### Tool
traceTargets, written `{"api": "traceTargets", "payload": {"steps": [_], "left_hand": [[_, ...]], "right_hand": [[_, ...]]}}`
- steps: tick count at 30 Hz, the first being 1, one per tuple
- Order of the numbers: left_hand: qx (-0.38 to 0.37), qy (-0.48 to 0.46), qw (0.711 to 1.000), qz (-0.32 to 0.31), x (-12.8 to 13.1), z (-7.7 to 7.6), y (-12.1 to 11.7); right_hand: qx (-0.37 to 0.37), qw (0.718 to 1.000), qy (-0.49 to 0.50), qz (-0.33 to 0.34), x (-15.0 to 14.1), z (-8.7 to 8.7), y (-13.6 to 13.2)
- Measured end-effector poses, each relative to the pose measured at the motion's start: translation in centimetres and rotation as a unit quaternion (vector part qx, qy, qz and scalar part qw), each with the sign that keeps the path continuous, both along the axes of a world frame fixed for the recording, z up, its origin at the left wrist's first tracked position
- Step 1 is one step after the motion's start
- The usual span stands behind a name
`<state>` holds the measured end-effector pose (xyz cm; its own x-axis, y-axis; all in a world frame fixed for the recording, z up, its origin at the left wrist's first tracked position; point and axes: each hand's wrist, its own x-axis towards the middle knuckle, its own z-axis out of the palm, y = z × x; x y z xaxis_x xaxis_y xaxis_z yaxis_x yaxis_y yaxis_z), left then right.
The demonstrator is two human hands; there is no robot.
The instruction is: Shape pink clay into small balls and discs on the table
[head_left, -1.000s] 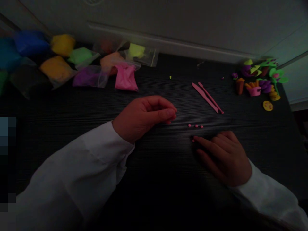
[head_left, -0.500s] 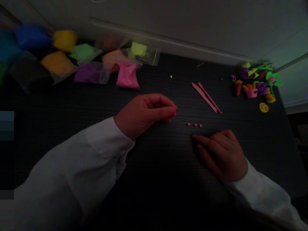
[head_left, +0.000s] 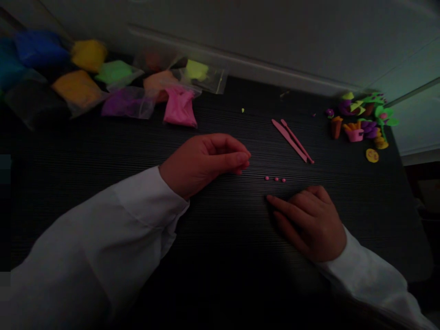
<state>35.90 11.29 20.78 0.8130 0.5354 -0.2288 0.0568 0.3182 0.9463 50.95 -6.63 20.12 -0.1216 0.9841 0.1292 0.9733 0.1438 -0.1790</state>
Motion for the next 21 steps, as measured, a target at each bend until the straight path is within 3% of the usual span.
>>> {"api": "traceTargets", "payload": {"steps": [6,14,21], "left_hand": [[0.004,0.008,1.000,0.001,-0.06,-0.06,0.04],[0.002,0.017,1.000,0.012,-0.01,-0.01,-0.10],[-0.010,0.010,1.000,0.009,-0.10,-0.04,-0.08]], "right_hand": [[0.007,0.999,-0.011,-0.039,0.05,-0.03,-0.05],[-0.015,0.999,-0.021,-0.025,-0.08,0.08,0.05],[0.021,0.999,0.001,-0.044,0.17,0.05,-0.06]]}}
